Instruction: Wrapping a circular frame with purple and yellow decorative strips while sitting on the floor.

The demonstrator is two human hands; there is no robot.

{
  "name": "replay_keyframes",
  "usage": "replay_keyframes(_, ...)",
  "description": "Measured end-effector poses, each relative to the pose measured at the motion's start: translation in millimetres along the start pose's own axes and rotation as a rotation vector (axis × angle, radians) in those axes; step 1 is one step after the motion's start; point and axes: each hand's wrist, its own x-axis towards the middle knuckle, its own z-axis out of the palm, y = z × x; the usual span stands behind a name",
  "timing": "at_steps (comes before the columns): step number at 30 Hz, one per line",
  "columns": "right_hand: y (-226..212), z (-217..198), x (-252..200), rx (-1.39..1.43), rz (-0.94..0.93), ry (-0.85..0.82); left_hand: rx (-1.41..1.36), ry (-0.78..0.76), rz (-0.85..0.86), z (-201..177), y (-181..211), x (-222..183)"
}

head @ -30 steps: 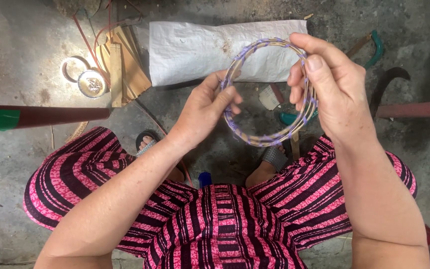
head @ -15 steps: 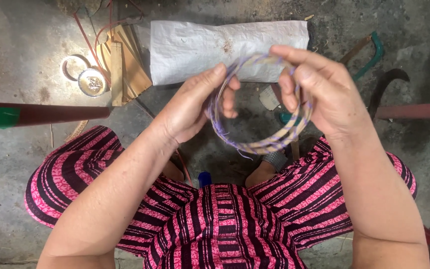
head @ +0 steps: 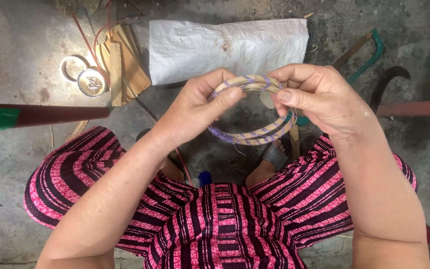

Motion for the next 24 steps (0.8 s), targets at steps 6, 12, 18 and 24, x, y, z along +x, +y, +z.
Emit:
replay_keyframes(6, 7.0, 18.3, -0.8, -0.247, -0.246, 0.107, 0.368, 0.223, 0.162, 11.9, -15.5, 0.2)
replay_keyframes(12, 12.9, 28.9, -2.9, -0.468, -0.340, 0.247, 0.281, 0.280, 0.107, 16.4, -20.7, -0.2)
replay_keyframes(18, 10.1, 28.6, -2.2, -0.528, -0.359, 0.094, 0.107, 0.004, -0.035, 2.9, -8.3, 0.5)
replay_keyframes(24, 1.6, 10.8, 3.3, -0.102, -0.175, -0.033, 0.055, 0.148, 0.073, -2.9, -9.0, 5.1)
